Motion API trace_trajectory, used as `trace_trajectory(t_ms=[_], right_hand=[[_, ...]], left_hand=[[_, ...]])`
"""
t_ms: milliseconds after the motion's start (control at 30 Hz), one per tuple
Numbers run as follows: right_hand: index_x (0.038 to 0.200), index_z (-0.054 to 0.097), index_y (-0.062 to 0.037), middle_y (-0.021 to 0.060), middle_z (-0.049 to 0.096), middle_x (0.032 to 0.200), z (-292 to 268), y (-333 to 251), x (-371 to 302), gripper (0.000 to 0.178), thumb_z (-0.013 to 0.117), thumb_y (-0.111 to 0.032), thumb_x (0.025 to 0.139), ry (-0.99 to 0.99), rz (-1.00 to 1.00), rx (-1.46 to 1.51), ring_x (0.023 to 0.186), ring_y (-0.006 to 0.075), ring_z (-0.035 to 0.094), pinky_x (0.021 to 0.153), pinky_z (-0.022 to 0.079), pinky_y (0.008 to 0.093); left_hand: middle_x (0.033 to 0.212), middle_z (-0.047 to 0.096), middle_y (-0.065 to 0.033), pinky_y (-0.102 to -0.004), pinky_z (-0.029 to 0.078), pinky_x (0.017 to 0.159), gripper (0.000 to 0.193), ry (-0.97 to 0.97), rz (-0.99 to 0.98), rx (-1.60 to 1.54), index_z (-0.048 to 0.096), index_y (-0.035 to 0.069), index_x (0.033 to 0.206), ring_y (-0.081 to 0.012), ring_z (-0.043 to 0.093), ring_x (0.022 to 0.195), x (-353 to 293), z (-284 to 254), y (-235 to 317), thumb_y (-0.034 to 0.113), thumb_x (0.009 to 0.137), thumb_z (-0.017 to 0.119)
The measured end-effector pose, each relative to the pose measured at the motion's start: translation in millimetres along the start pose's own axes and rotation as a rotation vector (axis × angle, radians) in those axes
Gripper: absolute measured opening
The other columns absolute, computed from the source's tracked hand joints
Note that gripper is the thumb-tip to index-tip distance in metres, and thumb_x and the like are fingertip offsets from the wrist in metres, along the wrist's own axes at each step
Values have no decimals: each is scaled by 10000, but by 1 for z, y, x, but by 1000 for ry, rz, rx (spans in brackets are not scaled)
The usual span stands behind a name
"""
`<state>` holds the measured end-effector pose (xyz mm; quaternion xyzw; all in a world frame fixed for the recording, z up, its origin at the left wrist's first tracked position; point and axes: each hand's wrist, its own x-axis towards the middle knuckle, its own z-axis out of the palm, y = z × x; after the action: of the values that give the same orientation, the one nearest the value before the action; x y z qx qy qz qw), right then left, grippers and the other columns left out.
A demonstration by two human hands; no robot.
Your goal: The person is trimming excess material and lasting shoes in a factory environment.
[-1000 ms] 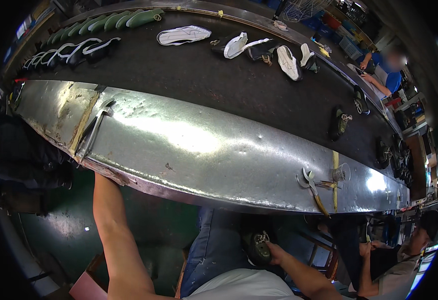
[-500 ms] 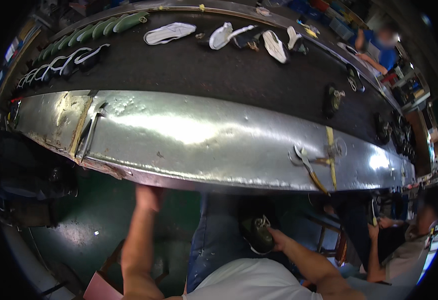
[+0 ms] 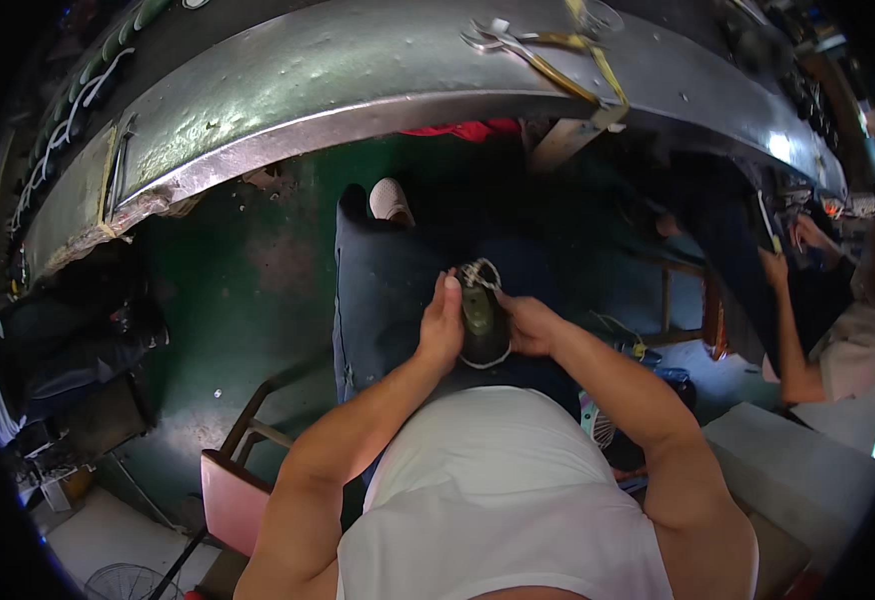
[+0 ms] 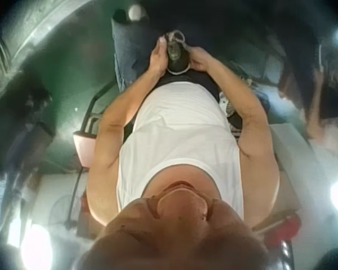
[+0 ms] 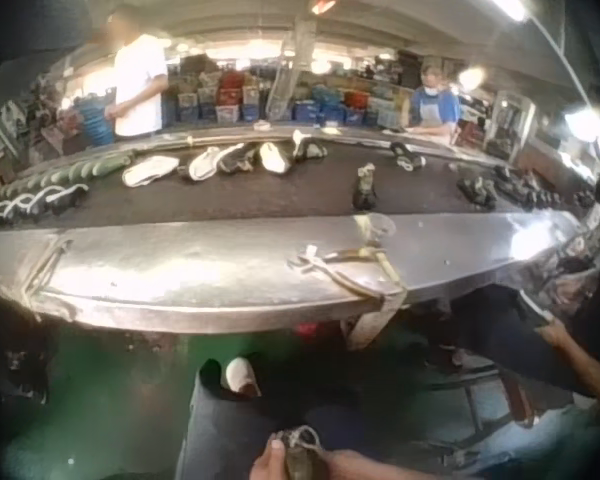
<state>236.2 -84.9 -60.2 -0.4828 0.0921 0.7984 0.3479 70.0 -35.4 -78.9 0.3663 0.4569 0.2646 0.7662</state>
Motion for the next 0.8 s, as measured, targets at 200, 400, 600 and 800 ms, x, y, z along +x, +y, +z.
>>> trace_trajectory(t_ms=[200, 400, 600, 800], right_hand=[[1227, 562, 46, 165, 661, 1115, 14, 27, 29, 439, 381, -330, 1087, 192, -190, 94, 994, 282, 667, 902, 547, 440], [1146, 600, 0, 161, 687, 1015, 12, 27, 27, 394, 416, -341, 1072, 259, -175, 139, 918, 306, 681, 889, 545, 487], [1153, 592, -8, 163, 689, 1003, 0, 30, 61, 411, 397, -361, 1072, 278, -101, 150, 906, 312, 681, 895, 535, 525], [1189, 582, -3, 167, 676, 1085, 13, 26, 65, 491, 389, -438, 1068, 370, -138, -31, 969, 319, 664, 913, 523, 526]], left_hand=[[1311, 603, -123, -371, 454, 1047, 782, 19, -210, -228, 464, 52, 1434, -227, 592, 1191, -24, 15, 17, 686, 996, 331], [1364, 571, -119, -446, 420, 1087, 750, 140, -221, -238, 495, 99, 1417, -261, 552, 1247, -18, 17, -9, 692, 993, 319], [1343, 567, -131, -449, 424, 1076, 745, 299, -261, -198, 461, 83, 1444, -262, 549, 1232, -3, 23, -9, 670, 1001, 346], [1119, 641, -103, -429, 519, 908, 550, 327, -309, -390, 574, 59, 1285, -246, 635, 991, 8, 16, 7, 504, 1065, 336]])
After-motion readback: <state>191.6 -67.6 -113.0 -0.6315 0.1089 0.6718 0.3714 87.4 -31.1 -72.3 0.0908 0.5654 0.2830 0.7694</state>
